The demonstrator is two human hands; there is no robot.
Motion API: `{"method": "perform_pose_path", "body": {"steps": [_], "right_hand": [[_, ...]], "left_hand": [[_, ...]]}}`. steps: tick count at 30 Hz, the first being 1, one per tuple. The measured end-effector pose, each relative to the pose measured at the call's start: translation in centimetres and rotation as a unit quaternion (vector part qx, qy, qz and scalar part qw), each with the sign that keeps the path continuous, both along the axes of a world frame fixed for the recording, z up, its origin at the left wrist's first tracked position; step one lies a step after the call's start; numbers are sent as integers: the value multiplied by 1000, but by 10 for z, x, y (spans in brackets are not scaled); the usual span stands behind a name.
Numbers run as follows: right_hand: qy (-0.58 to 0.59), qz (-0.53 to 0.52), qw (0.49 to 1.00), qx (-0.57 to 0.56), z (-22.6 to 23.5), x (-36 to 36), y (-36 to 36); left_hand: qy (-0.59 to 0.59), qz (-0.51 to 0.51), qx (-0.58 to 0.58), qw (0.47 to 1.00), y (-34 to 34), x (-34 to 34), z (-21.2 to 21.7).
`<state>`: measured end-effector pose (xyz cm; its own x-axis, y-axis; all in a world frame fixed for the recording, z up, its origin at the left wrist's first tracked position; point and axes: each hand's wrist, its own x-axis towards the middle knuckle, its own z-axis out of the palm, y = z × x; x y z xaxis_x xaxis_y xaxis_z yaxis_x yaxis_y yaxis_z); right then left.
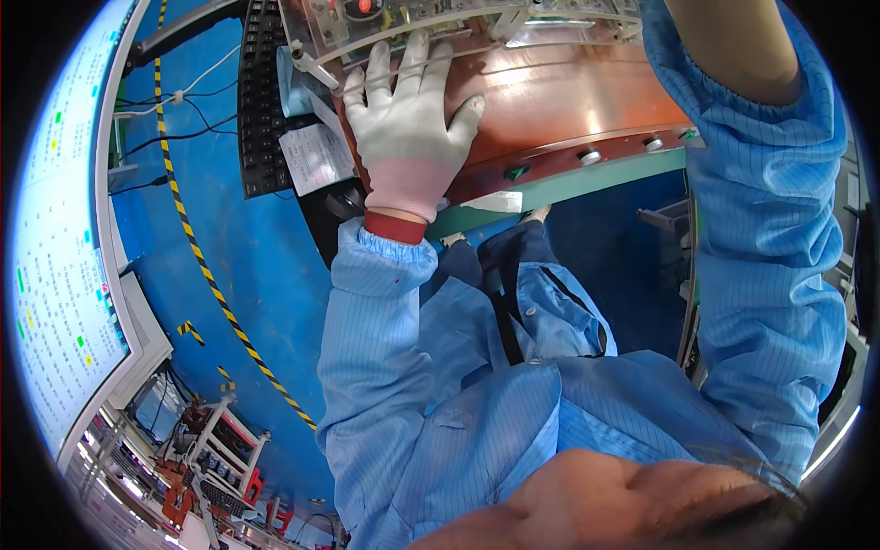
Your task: Inspecting and testing printed circuit boards on a testing jig in a manufacturing facility.
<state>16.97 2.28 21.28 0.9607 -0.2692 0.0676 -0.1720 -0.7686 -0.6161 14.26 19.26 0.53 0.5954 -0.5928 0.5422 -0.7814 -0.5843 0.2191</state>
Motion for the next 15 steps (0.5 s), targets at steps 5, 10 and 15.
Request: {"method": "perform_pose_path", "body": {"steps": [5,10,15], "right_hand": [[44,13,995,91,0,-2,1],[91,-15,986,141,-11,18,-15],[73,7,990,119,-22,26,-20]], "left_hand": [[-1,5,-3,1000,2,0,-1],[0,3,-12,1000,1,-2,2],[5,4,-17,1000,-1,1,-2]]}}
